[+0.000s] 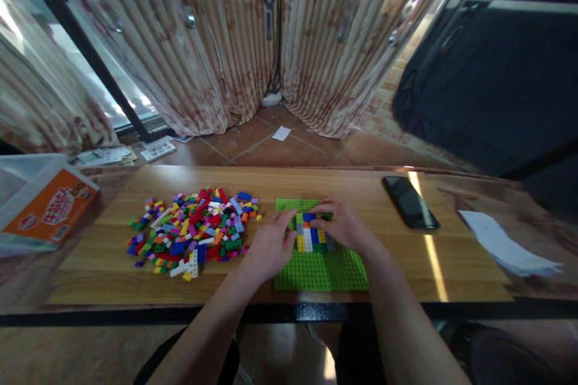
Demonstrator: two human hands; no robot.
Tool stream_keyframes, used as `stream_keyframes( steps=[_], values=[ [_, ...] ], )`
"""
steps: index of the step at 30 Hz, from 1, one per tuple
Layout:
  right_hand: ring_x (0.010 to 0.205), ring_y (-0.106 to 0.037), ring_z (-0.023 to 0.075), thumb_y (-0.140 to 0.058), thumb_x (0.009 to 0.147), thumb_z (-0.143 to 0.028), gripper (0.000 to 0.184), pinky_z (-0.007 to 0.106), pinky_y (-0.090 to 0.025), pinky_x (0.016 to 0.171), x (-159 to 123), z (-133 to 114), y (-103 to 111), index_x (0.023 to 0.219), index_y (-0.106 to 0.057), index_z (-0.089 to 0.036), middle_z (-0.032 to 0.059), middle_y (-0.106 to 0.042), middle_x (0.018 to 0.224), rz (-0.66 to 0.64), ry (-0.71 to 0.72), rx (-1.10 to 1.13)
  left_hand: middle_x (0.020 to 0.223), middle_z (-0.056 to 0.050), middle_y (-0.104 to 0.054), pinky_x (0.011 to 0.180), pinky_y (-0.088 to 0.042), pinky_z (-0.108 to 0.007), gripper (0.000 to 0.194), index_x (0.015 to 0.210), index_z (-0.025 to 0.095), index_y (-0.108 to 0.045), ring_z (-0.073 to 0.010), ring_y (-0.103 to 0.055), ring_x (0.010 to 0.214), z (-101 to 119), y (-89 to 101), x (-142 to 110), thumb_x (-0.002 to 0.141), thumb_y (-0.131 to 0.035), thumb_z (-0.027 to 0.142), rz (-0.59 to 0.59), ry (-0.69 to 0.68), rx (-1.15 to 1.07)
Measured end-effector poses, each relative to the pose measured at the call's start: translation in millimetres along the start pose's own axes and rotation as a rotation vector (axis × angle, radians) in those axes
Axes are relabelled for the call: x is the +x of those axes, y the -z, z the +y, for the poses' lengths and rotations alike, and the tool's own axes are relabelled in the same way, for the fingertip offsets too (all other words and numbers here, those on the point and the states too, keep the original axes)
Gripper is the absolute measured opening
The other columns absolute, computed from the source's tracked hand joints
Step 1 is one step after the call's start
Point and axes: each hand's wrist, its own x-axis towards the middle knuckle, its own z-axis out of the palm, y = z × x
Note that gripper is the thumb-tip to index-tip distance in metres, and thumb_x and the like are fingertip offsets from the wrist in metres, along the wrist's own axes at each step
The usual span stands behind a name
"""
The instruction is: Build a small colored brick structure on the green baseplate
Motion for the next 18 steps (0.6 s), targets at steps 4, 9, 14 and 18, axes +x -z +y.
stream_keyframes(
  steps=[4,9,14,18],
  values=[
    [0.101,-0.063,0.0249,-0.075,0.073,-0.032,0.015,0.046,-0.048,0.094,0.9,-1.5,-0.4,0.088,-0.079,-0.030,0.0053,-0.070,0.103,0.001,0.020,-0.012,0.137,-0.016,-0.053,0.108,-0.044,-0.044,0.049,0.139,0.017,-0.049,-0.0276,-0.055,0.124,4.2,-5.2,-1.1,0.090,-0.050,0.020,-0.039,-0.045,0.137],
    [0.102,-0.063,0.0243,-0.073,0.076,-0.030,0.017,0.045,-0.045,0.097,1.7,-2.3,-0.2,0.092,-0.079,-0.028,0.0065,-0.070,0.105,-0.026,-0.011,-0.038,0.143,-0.017,-0.048,0.112,-0.038,-0.047,0.049,0.143,0.017,-0.047,-0.0312,-0.047,0.132,8.4,-16.2,-1.2,0.095,-0.048,0.030,-0.079,-0.049,0.387],
    [0.106,-0.061,0.0254,-0.073,0.077,-0.029,0.019,0.044,-0.043,0.099,2.8,-2.6,0.4,0.094,-0.080,-0.027,0.0079,-0.069,0.107,-0.064,-0.030,-0.037,0.143,-0.018,-0.048,0.110,-0.040,-0.045,0.048,0.143,0.017,-0.047,-0.0311,-0.047,0.131,14.0,-22.6,-1.3,0.097,-0.044,0.031,-0.072,-0.038,0.514],
    [0.105,-0.061,0.0257,-0.074,0.075,-0.028,0.020,0.043,-0.044,0.098,4.2,-0.7,-1.5,0.095,-0.080,-0.028,0.0083,-0.068,0.108,-0.062,-0.051,-0.037,0.140,-0.018,-0.051,0.106,-0.044,-0.044,0.047,0.143,0.016,-0.047,-0.0309,-0.052,0.125,20.2,-24.2,-0.9,0.098,-0.043,0.030,-0.058,-0.033,0.567]
  ],
)
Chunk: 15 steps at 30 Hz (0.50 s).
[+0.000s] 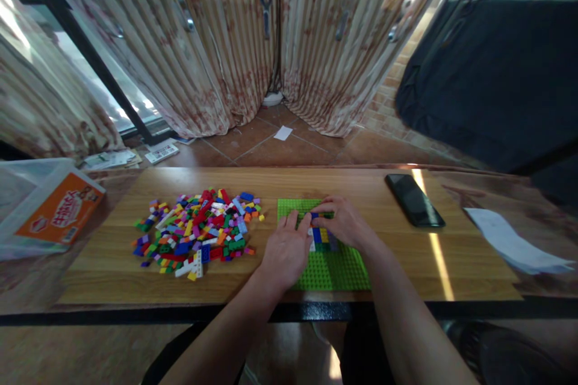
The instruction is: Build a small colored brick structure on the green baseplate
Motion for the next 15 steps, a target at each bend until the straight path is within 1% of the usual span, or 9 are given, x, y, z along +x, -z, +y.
stream_keyframes(
  steps=[4,7,12,15],
  values=[
    [0.104,-0.060,0.0248,-0.074,0.076,-0.031,0.019,0.042,-0.044,0.096,2.4,2.4,-0.4,0.094,-0.080,-0.029,0.0081,-0.066,0.108,-0.024,-0.006,0.008,0.136,-0.017,-0.055,0.099,-0.048,-0.042,0.046,0.142,0.015,-0.047,-0.0293,-0.055,0.118,3.0,1.0,1.1,0.098,-0.040,0.026,0.000,0.004,0.034],
    [0.102,-0.061,0.0239,-0.074,0.076,-0.034,0.018,0.041,-0.045,0.094,4.2,3.9,-0.2,0.092,-0.080,-0.028,0.0080,-0.066,0.107,-0.043,0.003,0.012,0.137,-0.017,-0.054,0.096,-0.050,-0.041,0.045,0.141,0.015,-0.048,-0.0292,-0.055,0.118,4.0,0.6,1.2,0.098,-0.038,0.024,0.001,0.001,0.054],
    [0.102,-0.061,0.0240,-0.075,0.075,-0.032,0.018,0.043,-0.046,0.095,3.5,5.8,-3.2,0.091,-0.080,-0.028,0.0072,-0.067,0.106,0.003,0.005,0.025,0.141,-0.018,-0.051,0.093,-0.051,-0.040,0.045,0.141,0.015,-0.047,-0.0291,-0.054,0.119,7.3,0.5,-0.5,0.098,-0.037,0.021,-0.006,0.031,0.074],
    [0.105,-0.062,0.0257,-0.078,0.070,-0.033,0.021,0.046,-0.045,0.098,2.1,9.9,-2.8,0.089,-0.079,-0.026,0.0080,-0.068,0.110,0.030,0.012,0.072,0.142,-0.019,-0.050,0.094,-0.050,-0.041,0.046,0.142,0.014,-0.046,-0.0299,-0.053,0.120,7.1,-0.5,-1.4,0.098,-0.037,0.022,0.003,0.025,0.048]
  ],
)
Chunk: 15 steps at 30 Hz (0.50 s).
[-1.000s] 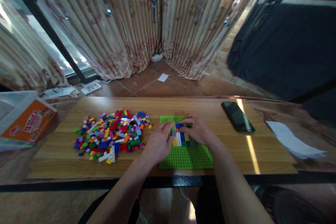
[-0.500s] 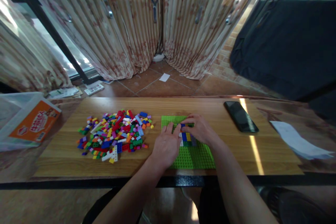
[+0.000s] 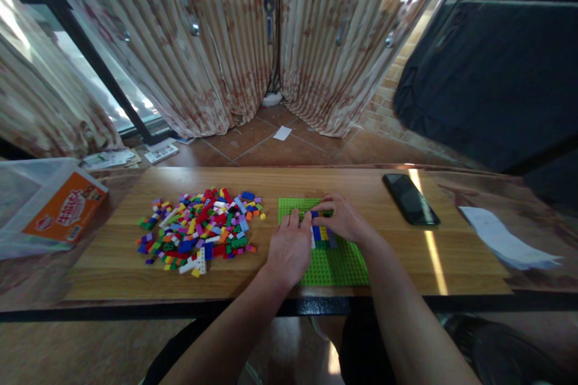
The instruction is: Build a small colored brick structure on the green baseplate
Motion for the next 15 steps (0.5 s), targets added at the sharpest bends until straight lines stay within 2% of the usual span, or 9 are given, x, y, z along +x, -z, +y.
stream_keyframes(
  steps=[3,6,12,15],
  values=[
    [0.102,-0.065,0.0239,-0.071,0.076,-0.035,0.021,0.042,-0.048,0.096,-0.5,5.5,4.4,0.093,-0.078,-0.024,0.0079,-0.072,0.106,0.001,0.036,0.155,0.141,-0.019,-0.051,0.098,-0.048,-0.043,0.046,0.142,0.014,-0.046,-0.0303,-0.052,0.122,-3.0,-3.6,-1.0,0.098,-0.038,0.024,0.041,-0.018,-0.050],
    [0.094,-0.068,0.0214,-0.060,0.083,-0.033,0.022,0.038,-0.053,0.089,0.4,8.6,8.8,0.091,-0.077,-0.022,0.0065,-0.075,0.098,0.012,-0.013,0.291,0.139,-0.018,-0.052,0.103,-0.044,-0.045,0.046,0.142,0.016,-0.047,-0.0300,-0.051,0.123,-6.9,-7.1,-2.0,0.098,-0.039,0.027,0.071,-0.015,-0.110],
    [0.092,-0.071,0.0236,-0.059,0.081,-0.032,0.022,0.039,-0.054,0.087,2.6,5.1,9.4,0.087,-0.077,-0.020,0.0068,-0.077,0.095,0.033,-0.095,0.292,0.149,-0.018,-0.041,0.107,-0.042,-0.045,0.051,0.147,0.021,-0.040,-0.0299,-0.046,0.132,-10.2,-2.8,-2.9,0.097,-0.043,0.032,0.102,0.019,-0.203],
    [0.090,-0.071,0.0242,-0.057,0.081,-0.032,0.024,0.039,-0.054,0.086,3.4,4.6,7.8,0.085,-0.078,-0.020,0.0072,-0.078,0.093,0.057,-0.095,0.270,0.152,-0.016,-0.038,0.105,-0.043,-0.047,0.050,0.145,0.024,-0.042,-0.0308,-0.049,0.129,-6.7,-0.1,-2.5,0.097,-0.044,0.038,0.138,0.011,-0.193]
  ],
)
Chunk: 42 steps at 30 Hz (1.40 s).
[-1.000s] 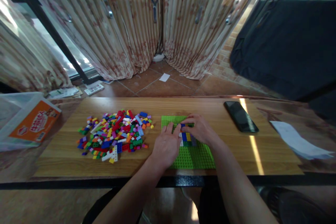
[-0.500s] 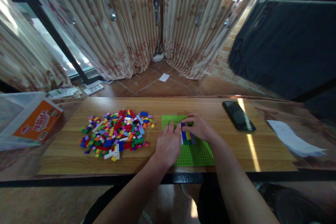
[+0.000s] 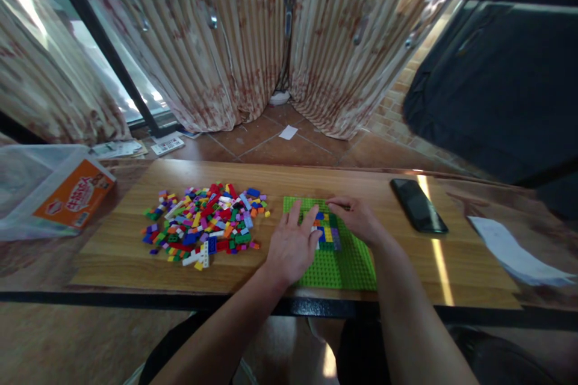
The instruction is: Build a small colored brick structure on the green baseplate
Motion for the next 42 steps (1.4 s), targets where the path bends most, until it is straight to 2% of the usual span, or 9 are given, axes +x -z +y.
stream_keyframes(
  steps=[4,8,14,24,27,31,34,38,42],
  values=[
    [0.089,-0.071,0.0243,-0.056,0.080,-0.033,0.026,0.038,-0.054,0.086,0.0,4.3,-1.5,0.086,-0.078,-0.019,0.0077,-0.078,0.091,0.011,0.031,-0.032,0.155,-0.013,-0.036,0.104,-0.042,-0.053,0.049,0.141,0.025,-0.049,-0.0330,-0.046,0.130,6.9,-4.9,-0.8,0.095,-0.047,0.042,0.044,-0.029,0.058],
    [0.089,-0.071,0.0244,-0.057,0.080,-0.037,0.027,0.038,-0.054,0.085,-0.9,11.2,-2.4,0.087,-0.077,-0.021,0.0068,-0.078,0.091,0.027,0.046,-0.072,0.153,-0.009,-0.041,0.110,-0.036,-0.059,0.048,0.139,0.021,-0.051,-0.0313,-0.035,0.139,10.4,-12.7,-3.4,0.097,-0.041,0.044,0.031,-0.067,0.087],
    [0.086,-0.072,0.0258,-0.056,0.079,-0.041,0.029,0.041,-0.055,0.082,1.1,19.0,-3.8,0.085,-0.078,-0.022,0.0067,-0.078,0.089,0.041,0.104,-0.076,0.145,-0.011,-0.051,0.112,-0.032,-0.062,0.051,0.137,0.014,-0.051,-0.0301,-0.037,0.138,13.6,-15.6,-2.8,0.099,-0.038,0.045,0.015,-0.130,0.190],
    [0.079,-0.072,0.0257,-0.055,0.073,-0.036,0.024,0.040,-0.056,0.076,6.5,22.7,-8.8,0.076,-0.076,-0.025,0.0058,-0.078,0.083,0.122,0.109,-0.173,0.134,-0.020,-0.056,0.109,-0.033,-0.063,0.043,0.129,0.004,-0.059,-0.0328,-0.047,0.126,28.0,-20.4,1.5,0.095,-0.042,0.023,0.040,-0.175,0.374],
    [0.078,-0.072,0.0266,-0.054,0.076,-0.038,0.028,0.041,-0.056,0.074,5.2,12.7,-9.9,0.082,-0.077,-0.024,0.0073,-0.078,0.084,0.183,0.066,-0.235,0.136,-0.019,-0.055,0.109,-0.034,-0.064,0.044,0.130,0.003,-0.057,-0.0323,-0.045,0.128,22.7,-24.2,-2.3,0.095,-0.041,0.024,0.058,-0.187,0.306],
    [0.079,-0.072,0.0261,-0.055,0.081,-0.041,0.031,0.040,-0.055,0.075,-0.5,-23.4,-19.1,0.090,-0.077,-0.022,0.0094,-0.078,0.089,0.364,0.087,-0.230,0.147,-0.013,-0.048,0.111,-0.033,-0.061,0.047,0.138,0.010,-0.048,-0.0276,-0.036,0.138,15.0,-28.8,-10.0,0.100,-0.033,0.033,0.101,-0.163,0.191],
    [0.083,-0.072,0.0247,-0.057,0.082,-0.040,0.029,0.038,-0.055,0.079,-4.9,-52.2,-31.6,0.090,-0.076,-0.020,0.0093,-0.078,0.092,0.407,0.164,-0.104,0.150,-0.011,-0.046,0.112,-0.033,-0.058,0.047,0.140,0.013,-0.045,-0.0258,-0.036,0.139,8.7,-18.5,-14.5,0.099,-0.034,0.034,0.118,-0.148,0.095],
    [0.088,-0.072,0.0254,-0.058,0.083,-0.040,0.029,0.040,-0.055,0.084,-6.6,-72.0,-46.5,0.091,-0.076,-0.019,0.0099,-0.077,0.094,0.394,0.222,0.008,0.134,-0.010,-0.060,0.108,-0.041,-0.048,0.033,0.119,0.016,-0.062,-0.0252,-0.054,0.122,-15.4,14.4,-14.7,0.088,-0.051,0.023,0.145,-0.113,-0.036],
    [0.087,-0.071,0.0254,-0.059,0.082,-0.040,0.027,0.041,-0.055,0.085,-10.2,-80.7,-61.7,0.089,-0.076,-0.020,0.0087,-0.077,0.092,0.338,0.198,0.029,0.116,-0.008,-0.070,0.101,-0.047,-0.034,0.030,0.103,0.017,-0.068,-0.0185,-0.062,0.108,-62.0,47.9,-10.0,0.084,-0.047,0.007,0.429,0.093,-0.228]
  ],
)
